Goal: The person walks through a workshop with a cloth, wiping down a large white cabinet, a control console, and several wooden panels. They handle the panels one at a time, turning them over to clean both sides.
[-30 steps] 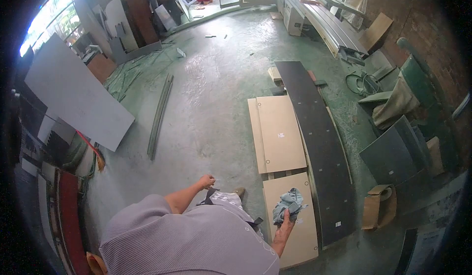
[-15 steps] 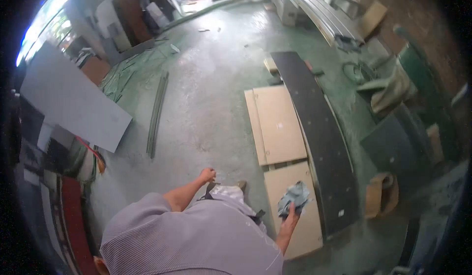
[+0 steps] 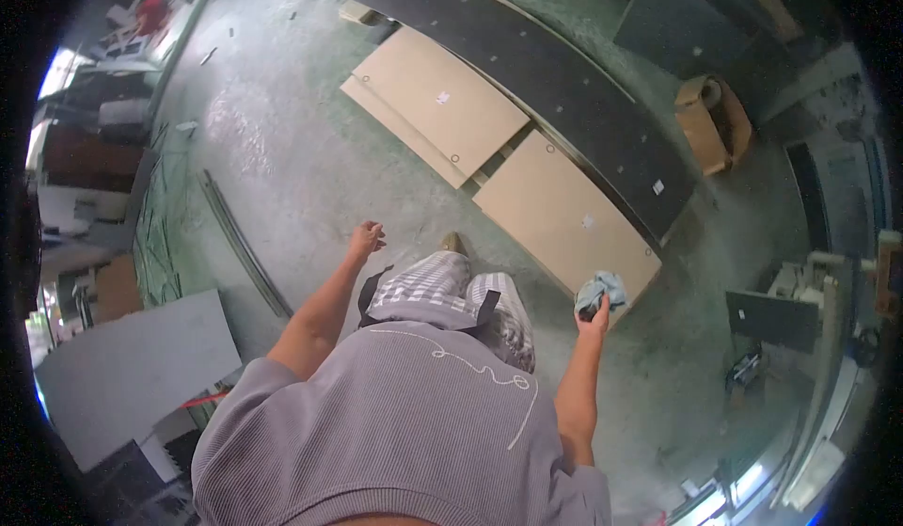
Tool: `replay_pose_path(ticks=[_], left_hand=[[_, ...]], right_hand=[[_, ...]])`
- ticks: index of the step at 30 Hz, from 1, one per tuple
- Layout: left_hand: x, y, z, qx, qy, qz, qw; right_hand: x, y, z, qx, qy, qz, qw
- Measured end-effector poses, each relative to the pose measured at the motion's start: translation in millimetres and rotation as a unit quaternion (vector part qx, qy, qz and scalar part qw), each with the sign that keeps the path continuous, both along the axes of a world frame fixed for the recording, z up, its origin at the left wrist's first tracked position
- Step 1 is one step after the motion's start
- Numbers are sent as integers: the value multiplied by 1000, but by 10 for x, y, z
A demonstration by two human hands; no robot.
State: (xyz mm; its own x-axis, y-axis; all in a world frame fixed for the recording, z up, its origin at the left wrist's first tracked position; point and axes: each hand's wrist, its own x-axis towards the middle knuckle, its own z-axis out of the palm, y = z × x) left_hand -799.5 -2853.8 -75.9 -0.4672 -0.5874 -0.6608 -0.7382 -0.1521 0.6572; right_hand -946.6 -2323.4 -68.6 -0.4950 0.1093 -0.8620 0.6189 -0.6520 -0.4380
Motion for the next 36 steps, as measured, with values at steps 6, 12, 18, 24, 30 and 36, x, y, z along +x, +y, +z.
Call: replay_pose_path(ticks=[6, 12, 18, 24, 30, 36], left_hand=[[-500, -86, -50, -16, -49, -113, 992], [-1349, 218, -92, -31, -30, -148, 988], [-2195, 921, -447, 14, 19, -181, 983], [-2931, 1257, -1034, -174, 120, -437, 874], [-3675, 1267, -1851, -233, 97, -561, 788], [-4181, 1402, -2672, 12, 36, -314, 949]], right_hand=[[816, 379, -17, 166, -161, -95, 968], [561, 586, -503, 134, -112, -37, 984], [-335, 456, -1293, 443, 139, 372, 804], [-1399, -581, -896, 441, 105, 584, 674], [-2181, -1271, -1979, 411, 79, 526, 740], [-3328, -2272, -3620, 369, 143, 541, 742]])
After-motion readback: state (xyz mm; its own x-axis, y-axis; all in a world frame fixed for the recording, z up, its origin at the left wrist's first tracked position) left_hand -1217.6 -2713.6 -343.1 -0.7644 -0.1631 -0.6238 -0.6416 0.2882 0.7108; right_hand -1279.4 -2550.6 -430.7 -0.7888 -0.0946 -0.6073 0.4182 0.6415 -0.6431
